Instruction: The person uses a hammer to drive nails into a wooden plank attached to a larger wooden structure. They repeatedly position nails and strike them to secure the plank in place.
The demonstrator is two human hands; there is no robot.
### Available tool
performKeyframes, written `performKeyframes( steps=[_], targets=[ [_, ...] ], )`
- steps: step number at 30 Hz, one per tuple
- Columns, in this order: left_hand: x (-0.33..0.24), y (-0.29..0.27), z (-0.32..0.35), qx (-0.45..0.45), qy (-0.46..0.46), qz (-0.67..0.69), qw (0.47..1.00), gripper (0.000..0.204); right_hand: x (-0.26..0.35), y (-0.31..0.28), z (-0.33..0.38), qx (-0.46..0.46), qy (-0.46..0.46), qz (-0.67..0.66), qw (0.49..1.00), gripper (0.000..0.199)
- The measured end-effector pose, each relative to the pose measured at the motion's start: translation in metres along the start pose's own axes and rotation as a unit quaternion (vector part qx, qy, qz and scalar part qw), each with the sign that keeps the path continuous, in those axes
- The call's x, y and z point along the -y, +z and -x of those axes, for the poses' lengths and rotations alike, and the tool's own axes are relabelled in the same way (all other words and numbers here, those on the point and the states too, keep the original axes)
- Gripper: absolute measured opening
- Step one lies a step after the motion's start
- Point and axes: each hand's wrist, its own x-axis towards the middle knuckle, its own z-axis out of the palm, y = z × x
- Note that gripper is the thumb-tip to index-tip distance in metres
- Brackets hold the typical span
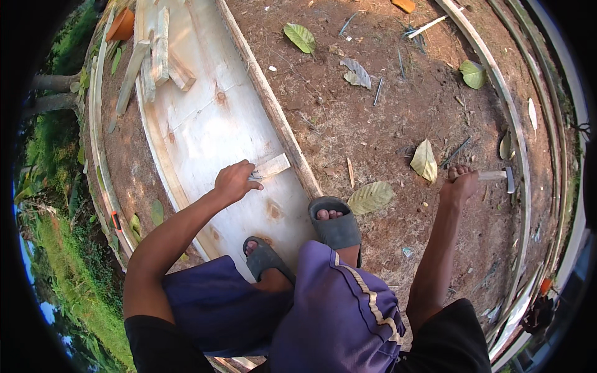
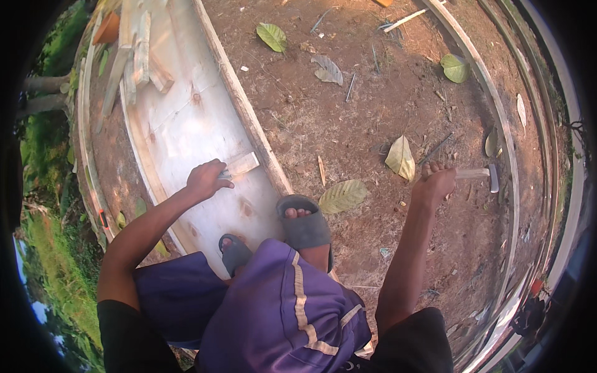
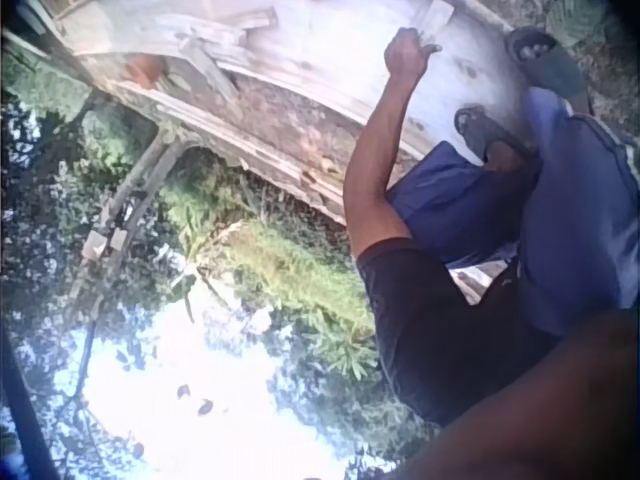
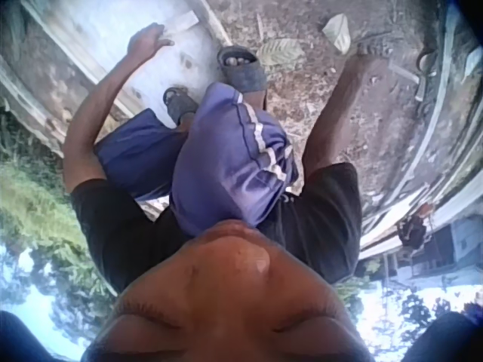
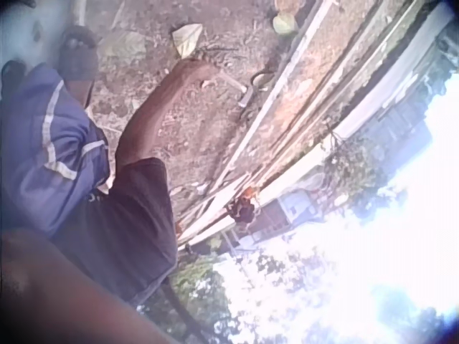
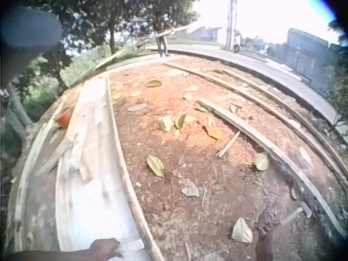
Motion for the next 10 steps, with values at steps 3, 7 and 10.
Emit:
performKeyframes(
  steps=[3,7,10],
  targets=[
    [0.006,0.000,0.005,0.002,0.004,-0.021,1.000,0.053,-0.042,0.031,0.044,0.058,0.072,0.037,0.995,0.030],
    [0.007,-0.005,-0.002,0.002,0.017,-0.033,0.999,0.053,-0.042,0.015,0.107,0.307,0.423,0.242,0.818,0.027],
    [0.012,0.001,0.004,-0.021,0.019,-0.010,1.000,0.052,-0.021,-0.007,0.065,0.199,0.295,0.227,0.907,0.025]
  ],
)
